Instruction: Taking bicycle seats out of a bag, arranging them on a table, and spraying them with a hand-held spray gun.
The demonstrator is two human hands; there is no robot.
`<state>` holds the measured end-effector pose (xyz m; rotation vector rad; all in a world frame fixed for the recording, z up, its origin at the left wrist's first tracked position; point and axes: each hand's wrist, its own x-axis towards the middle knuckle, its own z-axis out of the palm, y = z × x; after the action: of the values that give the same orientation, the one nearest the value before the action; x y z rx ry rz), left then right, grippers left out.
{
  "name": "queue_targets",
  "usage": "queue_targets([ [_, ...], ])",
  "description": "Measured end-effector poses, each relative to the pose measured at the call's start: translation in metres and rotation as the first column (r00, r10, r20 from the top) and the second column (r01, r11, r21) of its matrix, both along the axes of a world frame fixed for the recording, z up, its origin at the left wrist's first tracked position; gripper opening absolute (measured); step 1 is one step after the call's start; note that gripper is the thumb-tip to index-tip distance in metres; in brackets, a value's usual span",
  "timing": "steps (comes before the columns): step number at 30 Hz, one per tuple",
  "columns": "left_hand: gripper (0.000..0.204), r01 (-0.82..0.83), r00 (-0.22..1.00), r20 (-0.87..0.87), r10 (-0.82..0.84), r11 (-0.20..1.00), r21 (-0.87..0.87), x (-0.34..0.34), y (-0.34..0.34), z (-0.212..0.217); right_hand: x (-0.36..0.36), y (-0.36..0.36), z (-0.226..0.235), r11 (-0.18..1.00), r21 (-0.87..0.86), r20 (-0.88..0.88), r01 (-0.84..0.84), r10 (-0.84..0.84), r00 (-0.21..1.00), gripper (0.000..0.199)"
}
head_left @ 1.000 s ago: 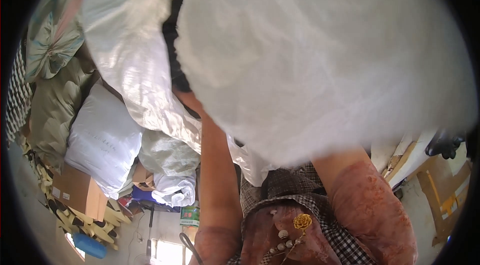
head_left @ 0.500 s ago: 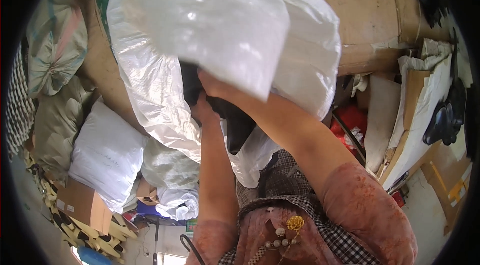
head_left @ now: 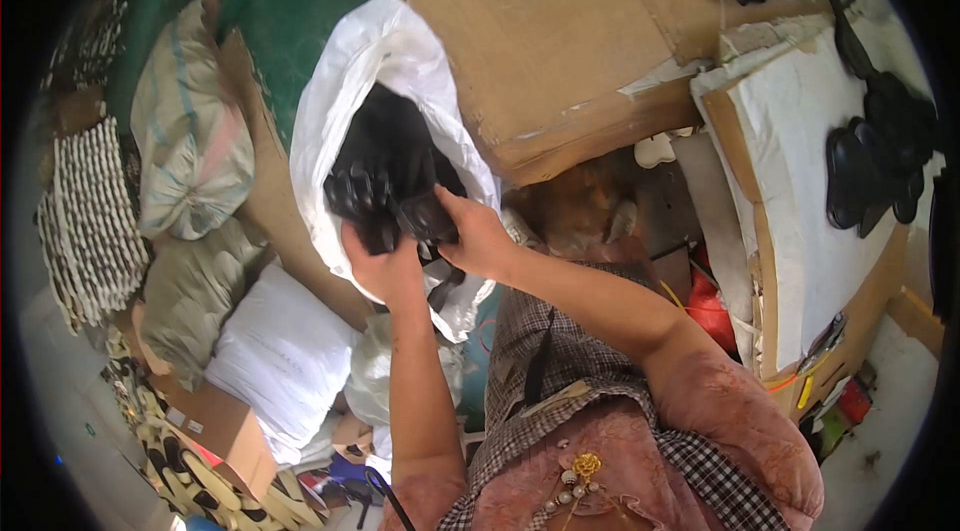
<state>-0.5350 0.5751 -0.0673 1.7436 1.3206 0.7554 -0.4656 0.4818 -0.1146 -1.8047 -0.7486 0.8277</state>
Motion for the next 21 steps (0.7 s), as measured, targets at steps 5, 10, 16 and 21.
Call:
queue_targets([
  [5,0.057,0.138,0.968,0.186,-0.168,0.977,0.162,0.026,-0.058,0.096,0.019,-0.055,0.082,0.975,0.205,0.016,0.090,-0.096,0.995,0.078],
  [10,0.060,0.210,0.904,0.297,-0.308,0.924,0.319,0.072,-0.151,0.189,0.073,-0.155,0.175,0.881,0.454,0.221,0.133,-0.256,0.941,0.078],
  [16,0.042,0.488,0.529,0.659,-0.535,0.827,0.279,0.168,-0.325,0.277,0.149,-0.353,0.278,0.782,0.559,0.485,0.275,-0.577,0.657,0.082],
  [21,0.044,0.590,0.191,0.715,-0.672,0.661,0.463,0.262,-0.514,0.318,0.199,-0.560,0.357,0.732,0.497,0.723,0.466,-0.646,0.244,0.058],
])
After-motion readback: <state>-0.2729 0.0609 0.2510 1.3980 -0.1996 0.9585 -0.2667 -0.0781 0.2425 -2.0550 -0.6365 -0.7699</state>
